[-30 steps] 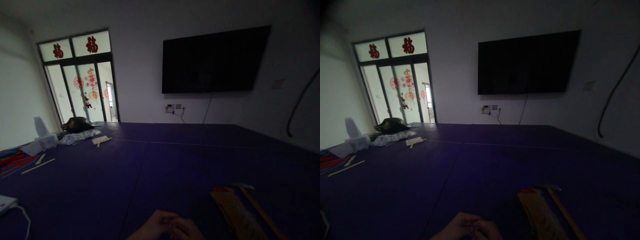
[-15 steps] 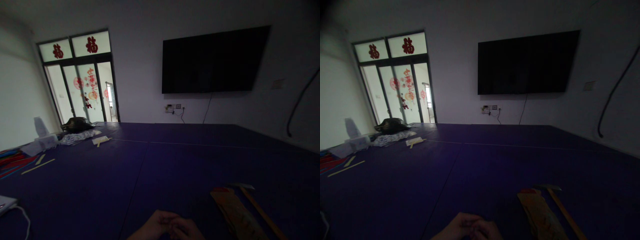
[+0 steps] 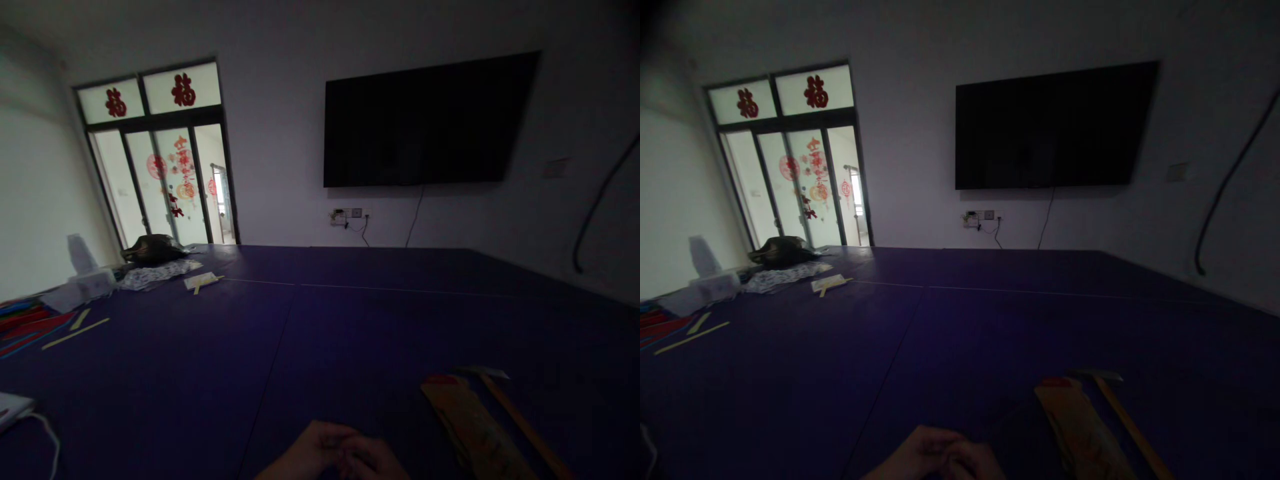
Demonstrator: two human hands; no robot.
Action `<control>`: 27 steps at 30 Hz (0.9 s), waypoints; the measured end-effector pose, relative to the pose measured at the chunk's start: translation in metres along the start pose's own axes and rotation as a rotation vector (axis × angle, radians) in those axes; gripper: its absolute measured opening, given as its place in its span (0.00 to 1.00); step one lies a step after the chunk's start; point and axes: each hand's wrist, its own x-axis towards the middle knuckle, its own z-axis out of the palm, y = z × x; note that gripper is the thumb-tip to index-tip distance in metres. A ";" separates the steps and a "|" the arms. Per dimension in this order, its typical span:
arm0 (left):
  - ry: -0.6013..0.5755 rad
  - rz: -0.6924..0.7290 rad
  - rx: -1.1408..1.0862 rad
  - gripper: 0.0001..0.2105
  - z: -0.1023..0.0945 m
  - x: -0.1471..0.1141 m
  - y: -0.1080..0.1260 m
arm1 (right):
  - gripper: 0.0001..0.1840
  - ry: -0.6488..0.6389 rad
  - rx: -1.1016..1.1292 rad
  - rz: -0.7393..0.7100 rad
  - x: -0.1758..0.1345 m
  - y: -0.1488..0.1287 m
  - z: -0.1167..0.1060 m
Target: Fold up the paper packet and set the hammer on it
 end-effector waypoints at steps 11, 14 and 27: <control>-0.049 0.032 0.008 0.16 0.000 -0.002 0.001 | 0.19 0.012 0.010 -0.011 0.000 0.006 0.001; -0.035 0.022 -0.001 0.15 0.000 -0.002 0.001 | 0.20 -0.001 0.033 0.023 -0.001 0.008 0.001; -0.040 0.031 0.073 0.15 -0.001 -0.003 0.000 | 0.20 0.007 -0.013 -0.017 -0.001 0.002 0.000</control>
